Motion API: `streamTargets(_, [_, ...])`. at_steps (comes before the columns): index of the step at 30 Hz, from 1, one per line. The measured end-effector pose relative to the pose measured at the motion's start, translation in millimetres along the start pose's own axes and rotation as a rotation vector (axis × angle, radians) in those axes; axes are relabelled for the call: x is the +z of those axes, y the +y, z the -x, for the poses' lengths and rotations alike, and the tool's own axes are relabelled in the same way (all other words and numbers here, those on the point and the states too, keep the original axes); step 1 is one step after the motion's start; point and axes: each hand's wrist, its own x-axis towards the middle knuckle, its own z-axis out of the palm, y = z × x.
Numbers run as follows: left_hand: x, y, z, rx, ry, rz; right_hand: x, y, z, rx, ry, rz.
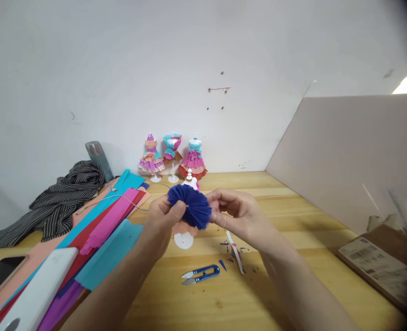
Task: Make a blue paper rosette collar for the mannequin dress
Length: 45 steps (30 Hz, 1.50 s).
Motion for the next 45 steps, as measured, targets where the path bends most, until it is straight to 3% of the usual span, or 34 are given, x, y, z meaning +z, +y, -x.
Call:
streamTargets(11, [3.7,-15.2,-1.1,0.032,0.177,-0.039,7.3,-1.5,-0.4,-0.013,-0.073,0.022])
streamTargets(14, [3.9,-13.1,0.8,-0.007,0.107,-0.049,10.3,-2.1,-2.0,0.027,-0.031,0.004])
streamTargets(19, [1.7,2.3,1.9,-0.036,-0.131,-0.014,4.9,-3.6,-1.2,-0.034,0.001,0.046])
streamTargets(23, [-0.2,10.4,1.2,-0.117,-0.148,-0.111,4.1,-4.5,-0.8,-0.048,-0.067,0.060])
streamTargets(25, [-1.1,11.2,1.0,-0.166,-0.132,-0.093,4.3,-3.9,0.2,-0.073,0.014,0.056])
streamTargets(29, [-3.8,11.3,0.1,-0.125,-0.105,-0.016,-1.7,-7.9,7.2,-0.218,0.471,0.086])
streamTargets(30, [-4.4,11.7,-0.3,-0.090,-0.083,0.001,-3.8,-10.7,9.6,-0.255,0.500,0.114])
streamTargets(31, [-4.7,12.4,-0.6,-0.051,-0.053,0.022,-5.2,-13.7,12.0,-0.271,0.434,0.164])
streamTargets(32, [-4.7,13.4,-0.8,-0.012,-0.019,0.049,-5.3,-16.3,14.1,-0.258,0.264,0.244])
streamTargets(35, [-2.8,18.1,-0.4,0.062,0.062,0.134,6.4,-15.4,20.2,-0.090,-0.514,0.613])
streamTargets(36, [-1.7,20.1,0.0,0.072,0.076,0.153,14.4,-10.5,22.6,-0.029,-0.705,0.743])
streamTargets(37, [-0.6,22.1,0.6,0.081,0.085,0.165,23.5,-3.3,25.5,0.036,-0.799,0.880])
streamTargets(39, [1.5,25.9,1.8,0.099,0.113,0.176,42.3,16.8,32.7,0.097,-0.840,1.097])
streamTargets(41, [2.9,28.7,2.5,0.118,0.146,0.192,56.6,39.4,41.3,0.061,-0.833,1.251])
streamTargets(45, [3.1,30.8,2.1,0.130,0.162,0.255,62.2,69.4,58.4,0.028,-0.781,1.203])
